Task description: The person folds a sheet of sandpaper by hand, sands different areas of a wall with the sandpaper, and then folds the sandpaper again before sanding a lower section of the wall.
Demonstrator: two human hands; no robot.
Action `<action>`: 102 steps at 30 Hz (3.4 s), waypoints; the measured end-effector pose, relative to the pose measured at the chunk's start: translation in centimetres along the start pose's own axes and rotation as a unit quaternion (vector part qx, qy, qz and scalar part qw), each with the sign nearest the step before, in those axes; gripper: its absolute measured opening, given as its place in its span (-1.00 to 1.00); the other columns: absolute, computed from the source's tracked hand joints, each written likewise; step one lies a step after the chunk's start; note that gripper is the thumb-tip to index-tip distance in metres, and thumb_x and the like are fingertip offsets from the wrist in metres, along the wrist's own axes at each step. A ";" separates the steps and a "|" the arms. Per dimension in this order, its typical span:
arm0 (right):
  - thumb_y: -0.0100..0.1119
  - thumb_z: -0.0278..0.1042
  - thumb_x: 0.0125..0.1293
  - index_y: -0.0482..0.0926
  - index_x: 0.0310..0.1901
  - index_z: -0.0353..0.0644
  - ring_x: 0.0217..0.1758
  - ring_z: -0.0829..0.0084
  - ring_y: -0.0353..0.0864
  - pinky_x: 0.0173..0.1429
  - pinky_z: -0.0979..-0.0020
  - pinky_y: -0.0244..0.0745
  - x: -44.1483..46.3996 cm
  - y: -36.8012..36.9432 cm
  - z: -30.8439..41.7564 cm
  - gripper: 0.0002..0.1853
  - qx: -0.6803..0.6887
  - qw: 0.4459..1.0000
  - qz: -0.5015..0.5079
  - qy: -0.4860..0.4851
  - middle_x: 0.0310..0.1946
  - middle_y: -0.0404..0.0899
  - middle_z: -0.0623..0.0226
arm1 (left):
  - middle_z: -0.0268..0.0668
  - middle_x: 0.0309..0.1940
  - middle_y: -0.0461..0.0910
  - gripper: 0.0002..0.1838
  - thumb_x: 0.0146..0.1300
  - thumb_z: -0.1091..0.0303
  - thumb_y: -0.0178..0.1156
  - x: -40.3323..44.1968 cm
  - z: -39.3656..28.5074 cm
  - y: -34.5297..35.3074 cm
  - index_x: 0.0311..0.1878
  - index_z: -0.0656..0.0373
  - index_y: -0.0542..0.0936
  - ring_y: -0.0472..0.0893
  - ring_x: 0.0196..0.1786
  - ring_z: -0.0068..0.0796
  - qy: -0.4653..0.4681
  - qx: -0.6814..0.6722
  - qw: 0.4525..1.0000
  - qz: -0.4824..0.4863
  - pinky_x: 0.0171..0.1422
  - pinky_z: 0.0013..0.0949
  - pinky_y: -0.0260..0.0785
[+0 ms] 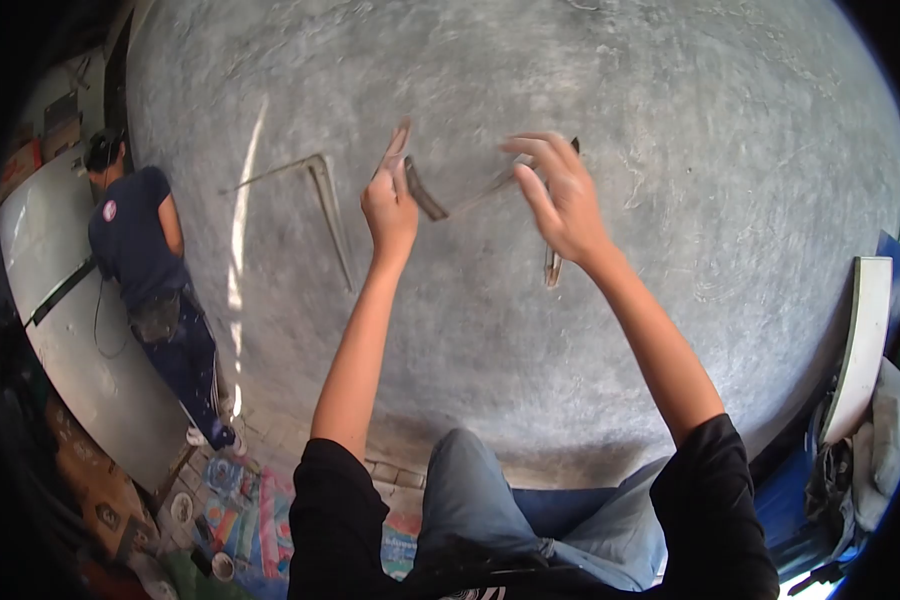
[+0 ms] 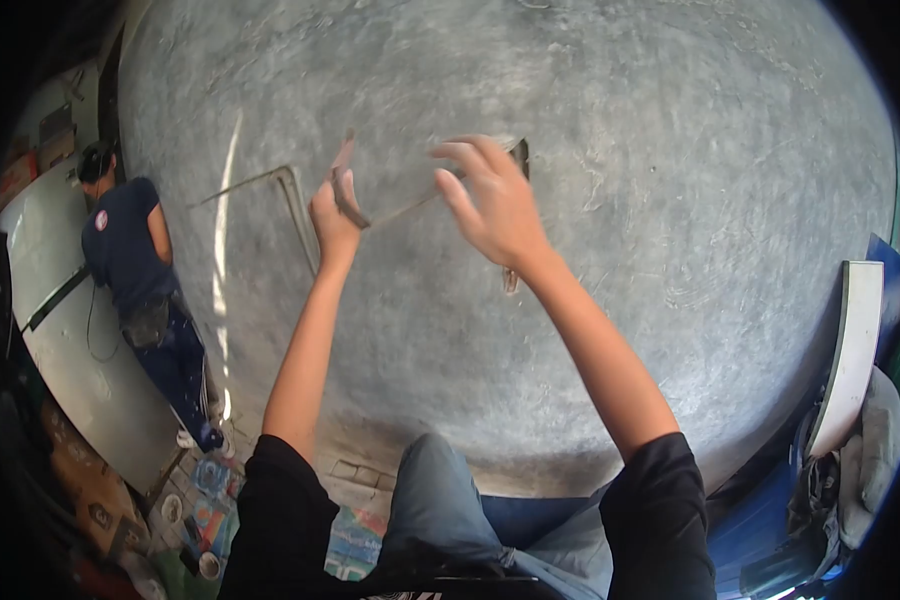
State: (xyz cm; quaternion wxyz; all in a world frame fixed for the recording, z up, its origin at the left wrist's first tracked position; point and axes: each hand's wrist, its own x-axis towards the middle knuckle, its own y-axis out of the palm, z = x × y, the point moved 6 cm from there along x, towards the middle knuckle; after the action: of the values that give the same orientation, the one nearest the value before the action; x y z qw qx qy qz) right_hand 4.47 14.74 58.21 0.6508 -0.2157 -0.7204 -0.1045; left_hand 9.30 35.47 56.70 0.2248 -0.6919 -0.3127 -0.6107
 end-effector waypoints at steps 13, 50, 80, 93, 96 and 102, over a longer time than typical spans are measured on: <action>-0.22 -0.34 0.17 0.35 -0.71 -0.14 -0.68 0.28 0.31 -0.45 0.33 0.21 0.5 2.5 -2.7 -0.68 -0.016 0.996 0.069 -0.045 -0.76 0.35 0.32 | -0.34 0.23 0.36 -0.39 -0.01 0.59 -0.02 4.9 -4.2 14.5 0.22 0.10 0.39 0.33 0.29 -0.38 0.319 0.094 0.937 0.105 0.34 -0.17 0.19; -0.19 -0.34 0.11 0.31 -0.76 -0.13 -0.71 0.34 0.23 -0.47 0.37 0.09 -0.6 1.0 -2.8 -0.69 0.065 0.994 -0.074 -0.042 -0.80 0.30 0.35 | -0.46 0.31 0.27 -0.36 0.08 0.56 -0.20 1.2 -4.3 14.6 0.30 -0.08 0.31 0.20 0.38 -0.40 0.236 0.156 0.948 0.146 0.45 0.10 -0.16; -0.22 -0.34 0.11 0.32 -0.76 -0.16 -0.71 0.29 0.21 -0.43 0.35 0.12 -0.8 0.7 -3.5 -0.69 0.059 0.998 -0.029 -0.016 -0.80 0.33 0.30 | -0.54 0.35 0.19 -0.33 0.07 0.53 -0.02 3.4 -4.5 15.2 0.32 -0.16 0.27 0.16 0.40 -0.47 0.224 0.237 0.930 0.168 0.48 0.02 -0.22; -0.23 -0.33 0.10 0.30 -0.79 -0.17 -0.72 0.27 0.22 -0.44 0.34 0.13 -0.7 0.8 -3.0 -0.66 0.050 0.997 -0.054 -0.008 -0.82 0.31 0.27 | -0.64 0.39 0.09 -0.25 0.08 0.44 0.01 4.3 -5.4 16.1 0.38 -0.28 0.13 0.08 0.43 -0.52 0.226 0.326 0.906 0.150 0.45 0.13 -0.25; -0.24 -0.34 0.10 0.31 -0.78 -0.17 -0.71 0.27 0.22 -0.43 0.35 0.13 -0.7 0.9 -3.3 -0.67 0.032 0.998 -0.042 -0.014 -0.81 0.32 0.28 | -0.69 0.38 0.09 -0.22 0.05 0.56 -0.05 5.4 -5.0 16.9 0.37 -0.30 0.13 0.08 0.42 -0.54 0.229 0.349 0.900 0.130 0.46 0.13 -0.25; -0.25 -0.33 0.09 0.31 -0.76 -0.18 -0.70 0.25 0.22 -0.42 0.34 0.13 -0.7 0.6 -3.6 -0.68 0.050 0.998 -0.027 -0.013 -0.79 0.34 0.26 | -0.63 0.39 0.07 -0.29 0.11 0.43 -0.04 1.9 -5.6 15.4 0.38 -0.24 0.13 0.05 0.44 -0.49 0.222 0.263 0.926 0.153 0.46 0.15 -0.28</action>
State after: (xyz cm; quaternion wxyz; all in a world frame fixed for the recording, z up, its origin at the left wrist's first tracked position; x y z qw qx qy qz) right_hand 7.96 13.64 57.90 0.6483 -0.1647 -0.7386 -0.0835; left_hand 16.35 21.10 60.56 0.5530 -0.4940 -0.2948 -0.6027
